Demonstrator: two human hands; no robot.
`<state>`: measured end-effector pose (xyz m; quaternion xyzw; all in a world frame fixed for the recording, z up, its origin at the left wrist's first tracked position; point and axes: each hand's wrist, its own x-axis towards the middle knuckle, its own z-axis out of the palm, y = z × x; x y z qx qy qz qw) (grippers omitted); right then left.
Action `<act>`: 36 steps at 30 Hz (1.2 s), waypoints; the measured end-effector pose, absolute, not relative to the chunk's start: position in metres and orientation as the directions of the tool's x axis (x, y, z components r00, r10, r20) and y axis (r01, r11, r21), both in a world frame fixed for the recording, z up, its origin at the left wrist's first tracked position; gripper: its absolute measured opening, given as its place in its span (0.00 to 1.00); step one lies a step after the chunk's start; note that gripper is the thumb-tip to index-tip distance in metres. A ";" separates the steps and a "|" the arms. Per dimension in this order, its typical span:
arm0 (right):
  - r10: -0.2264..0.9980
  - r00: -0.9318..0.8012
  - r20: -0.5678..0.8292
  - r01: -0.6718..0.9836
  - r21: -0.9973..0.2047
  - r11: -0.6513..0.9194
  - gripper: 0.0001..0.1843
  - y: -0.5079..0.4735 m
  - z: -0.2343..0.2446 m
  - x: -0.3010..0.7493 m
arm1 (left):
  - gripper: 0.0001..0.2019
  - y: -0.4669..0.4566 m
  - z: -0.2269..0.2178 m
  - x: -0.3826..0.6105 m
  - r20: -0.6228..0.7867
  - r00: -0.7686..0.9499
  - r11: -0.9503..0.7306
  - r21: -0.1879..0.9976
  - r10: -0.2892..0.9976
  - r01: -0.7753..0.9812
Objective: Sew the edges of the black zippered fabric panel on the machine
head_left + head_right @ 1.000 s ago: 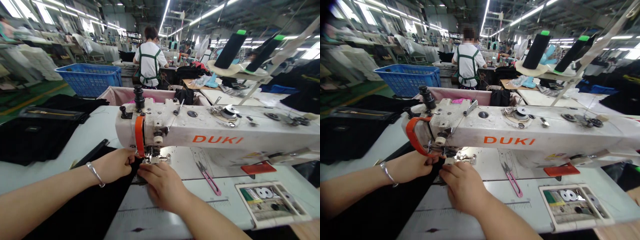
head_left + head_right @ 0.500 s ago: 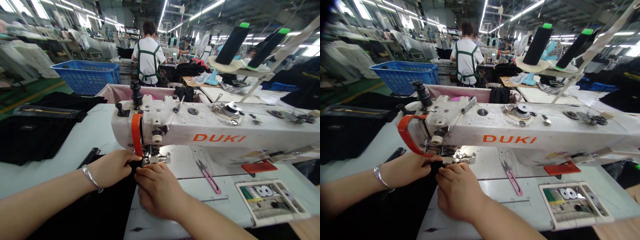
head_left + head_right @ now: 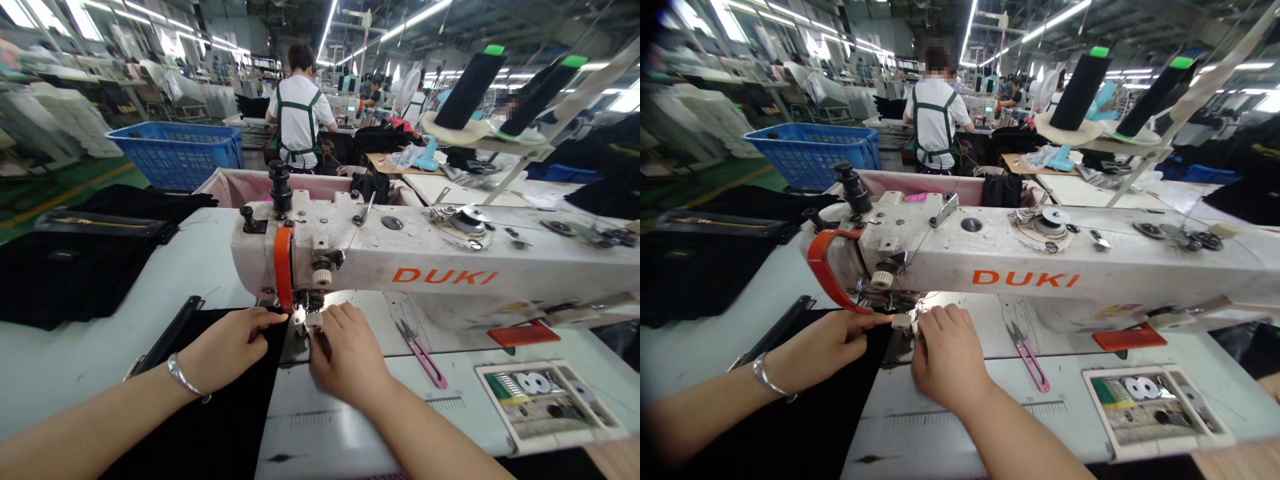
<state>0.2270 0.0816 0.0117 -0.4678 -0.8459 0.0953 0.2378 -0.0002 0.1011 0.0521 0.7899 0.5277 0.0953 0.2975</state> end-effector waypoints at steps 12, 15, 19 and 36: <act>0.625 -0.654 0.426 0.532 -0.327 0.781 0.12 0.085 0.006 0.222 | 0.27 0.093 0.055 0.011 -0.169 0.421 -0.217 0.656 0.891 0.723; 0.594 -0.689 0.415 0.456 -0.390 0.800 0.18 0.076 0.007 0.222 | 0.23 0.101 0.062 0.011 -0.164 0.443 -0.273 0.589 0.881 0.761; 0.642 -0.672 0.369 0.492 -0.426 0.759 0.19 0.073 0.009 0.222 | 0.18 0.104 0.069 0.018 -0.165 0.473 -0.349 0.477 0.866 0.806; 0.606 -0.701 0.375 0.459 -0.412 0.787 0.08 0.060 0.010 0.225 | 0.33 0.050 0.049 -0.002 0.007 0.564 -0.537 0.315 0.826 0.782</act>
